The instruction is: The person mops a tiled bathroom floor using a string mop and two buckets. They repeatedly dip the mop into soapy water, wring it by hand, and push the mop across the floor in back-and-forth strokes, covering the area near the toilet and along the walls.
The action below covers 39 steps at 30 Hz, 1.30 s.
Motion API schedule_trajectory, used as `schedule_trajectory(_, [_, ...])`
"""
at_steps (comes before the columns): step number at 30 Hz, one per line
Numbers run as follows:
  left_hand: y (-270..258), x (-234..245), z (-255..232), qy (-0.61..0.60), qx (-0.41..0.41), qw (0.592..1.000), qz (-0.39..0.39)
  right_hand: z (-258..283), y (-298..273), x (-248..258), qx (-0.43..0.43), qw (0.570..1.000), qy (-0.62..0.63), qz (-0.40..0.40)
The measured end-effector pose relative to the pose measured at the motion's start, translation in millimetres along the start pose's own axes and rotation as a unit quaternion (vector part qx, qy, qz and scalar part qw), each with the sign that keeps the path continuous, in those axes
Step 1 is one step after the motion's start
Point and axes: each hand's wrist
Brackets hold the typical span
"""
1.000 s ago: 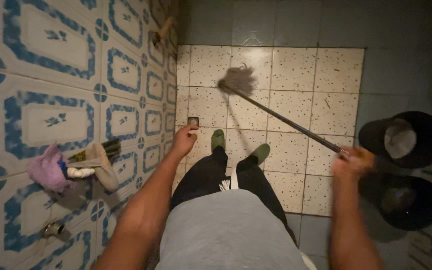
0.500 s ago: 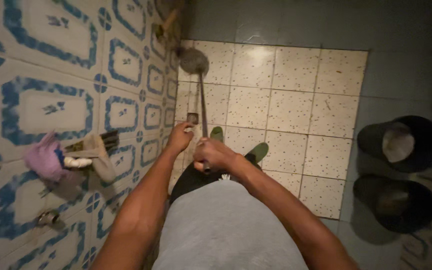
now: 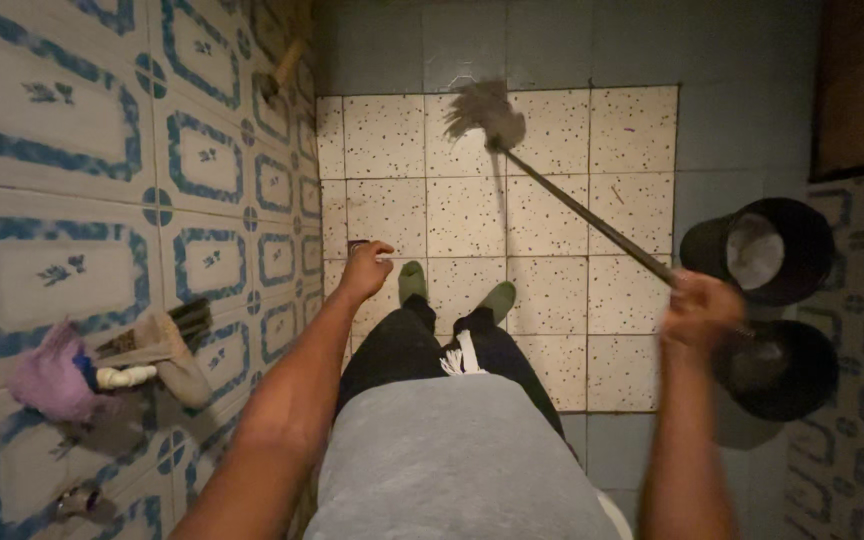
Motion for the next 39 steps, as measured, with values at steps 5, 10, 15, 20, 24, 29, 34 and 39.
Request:
schedule_trajectory(5, [8,3,1,0.011,0.031,0.999,-0.01,-13,-1,75,-0.202,0.888,0.373,-0.176])
schedule_trajectory(10, [-12,9,12,0.021,-0.009,0.998,-0.058,-40,-11,0,-0.321,0.815,0.391,-0.283])
schedule_trajectory(15, [-50,6,29,-0.024,0.04,0.998,-0.035,-22,-28,-173,-0.294,0.9,0.321,-0.025])
schedule_trajectory(20, [-63,12,46,-0.049,0.083,0.992,-0.078,71,-91,-329,0.08,0.929,0.067,0.356])
schedule_trajectory(24, [-56,15,38,-0.015,0.059,0.993,-0.105,140,-127,-362,0.289,0.718,0.107,0.624])
schedule_trajectory(29, [-36,18,9,-0.064,0.072,0.992,-0.078,161,-131,-345,0.335,0.685,0.096,0.64])
schedule_trajectory(34, [-26,7,4,-0.005,0.019,0.997,-0.068,116,-94,-293,0.261,0.821,0.032,0.507])
schedule_trajectory(39, [-14,-4,15,-0.011,0.007,0.998,-0.059,57,-43,-202,0.197,0.905,-0.213,0.31])
Point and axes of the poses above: each hand's wrist, its own y-axis towards the middle knuckle, its own x-axis out of the back of the hand, z = x × y, and after that the axes turned 3 degrees about x, right-handed
